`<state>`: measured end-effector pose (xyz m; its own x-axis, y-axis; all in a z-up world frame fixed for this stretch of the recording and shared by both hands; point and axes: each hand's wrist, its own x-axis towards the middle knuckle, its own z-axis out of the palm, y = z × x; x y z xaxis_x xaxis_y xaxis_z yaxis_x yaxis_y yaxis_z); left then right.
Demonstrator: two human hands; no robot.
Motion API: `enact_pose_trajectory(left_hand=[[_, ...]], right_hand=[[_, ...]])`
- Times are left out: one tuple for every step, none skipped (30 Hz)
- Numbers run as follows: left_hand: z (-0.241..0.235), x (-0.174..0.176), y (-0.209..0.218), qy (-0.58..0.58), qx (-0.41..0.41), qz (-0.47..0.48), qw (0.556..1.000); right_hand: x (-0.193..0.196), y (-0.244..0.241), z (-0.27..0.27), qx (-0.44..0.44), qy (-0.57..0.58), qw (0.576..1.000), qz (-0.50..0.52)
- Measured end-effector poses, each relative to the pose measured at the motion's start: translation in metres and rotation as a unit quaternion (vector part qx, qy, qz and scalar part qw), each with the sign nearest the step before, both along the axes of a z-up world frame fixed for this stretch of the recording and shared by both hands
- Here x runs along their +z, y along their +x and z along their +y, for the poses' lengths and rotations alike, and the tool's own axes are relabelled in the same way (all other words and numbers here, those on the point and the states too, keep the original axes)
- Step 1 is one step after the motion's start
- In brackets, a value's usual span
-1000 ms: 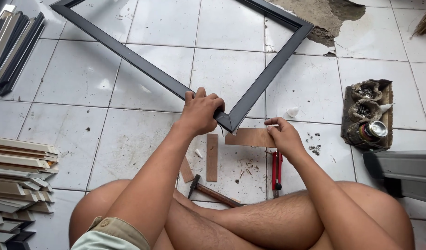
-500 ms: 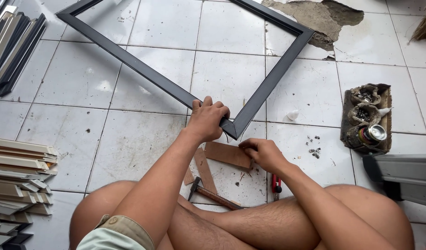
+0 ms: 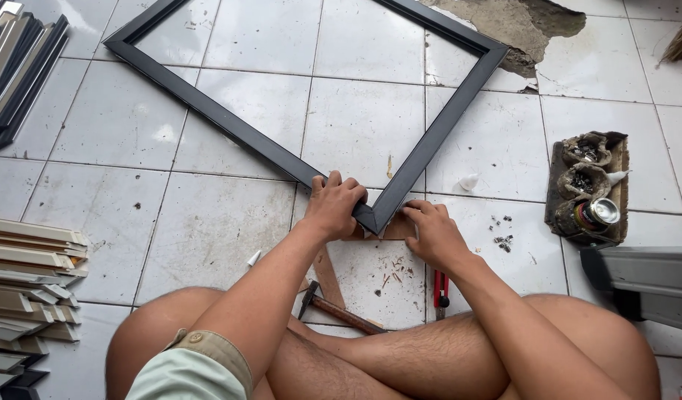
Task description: Gluing and assembling the mitered corners of a picture frame.
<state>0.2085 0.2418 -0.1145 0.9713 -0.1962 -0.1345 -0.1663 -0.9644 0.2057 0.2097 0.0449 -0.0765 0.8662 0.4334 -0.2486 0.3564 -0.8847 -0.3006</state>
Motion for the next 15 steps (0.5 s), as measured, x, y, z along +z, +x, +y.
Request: enact_pose_trajectory(left_hand=[[0.0, 0.0, 0.0, -0.002, 0.0, -0.002, 1.0], [0.0, 0.0, -0.001, -0.005, -0.001, -0.004, 1.0], [0.0, 0.001, 0.0, -0.005, -0.002, -0.004, 1.0], [-0.001, 0.002, 0.001, -0.011, -0.002, -0.006, 1.0], [-0.001, 0.003, 0.003, -0.017, -0.003, -0.008, 1.0], [-0.003, 0.005, 0.003, -0.017, -0.003, -0.009, 1.0], [-0.003, 0.006, 0.004, -0.021, 0.0, -0.012, 1.0], [-0.004, 0.008, 0.004, -0.024, 0.003, -0.014, 1.0], [-0.004, 0.007, 0.005, -0.024, 0.003, -0.015, 1.0], [-0.005, 0.007, 0.005, -0.028, 0.004, -0.021, 0.999], [-0.005, 0.006, 0.004, -0.03, 0.006, -0.025, 0.999], [-0.005, 0.003, 0.004, -0.03, 0.006, -0.025, 0.999], [-0.005, 0.0, 0.003, -0.035, 0.009, -0.03, 0.999], [-0.005, -0.003, 0.003, -0.04, 0.013, -0.034, 0.999], [-0.005, -0.002, 0.0, -0.038, 0.013, -0.034, 0.999]], right_hand=[[-0.005, 0.0, 0.0, 0.01, -0.009, 1.0, -0.007], [-0.011, -0.001, 0.0, 0.02, -0.019, 1.0, -0.015], [-0.011, 0.0, 0.001, 0.019, -0.019, 1.0, -0.015], [-0.011, 0.001, 0.002, -0.066, 0.074, 0.995, 0.028], [-0.01, 0.002, 0.004, -0.149, 0.166, 0.972, 0.069], [-0.003, -0.001, 0.005, -0.149, 0.166, 0.972, 0.068], [0.004, -0.003, 0.007, -0.237, 0.269, 0.914, 0.191], [0.012, -0.006, 0.01, -0.315, 0.364, 0.821, 0.306], [0.012, -0.006, 0.01, -0.315, 0.364, 0.822, 0.305], [0.011, -0.007, 0.01, -0.308, 0.365, 0.81, 0.341], [0.011, -0.008, 0.011, -0.3, 0.366, 0.796, 0.377], [0.006, -0.007, 0.009, -0.3, 0.366, 0.796, 0.377], [0.001, -0.005, 0.008, -0.294, 0.36, 0.8, 0.38], [-0.004, -0.004, 0.007, -0.289, 0.354, 0.803, 0.384], [-0.007, -0.002, 0.006, -0.288, 0.355, 0.802, 0.384]])
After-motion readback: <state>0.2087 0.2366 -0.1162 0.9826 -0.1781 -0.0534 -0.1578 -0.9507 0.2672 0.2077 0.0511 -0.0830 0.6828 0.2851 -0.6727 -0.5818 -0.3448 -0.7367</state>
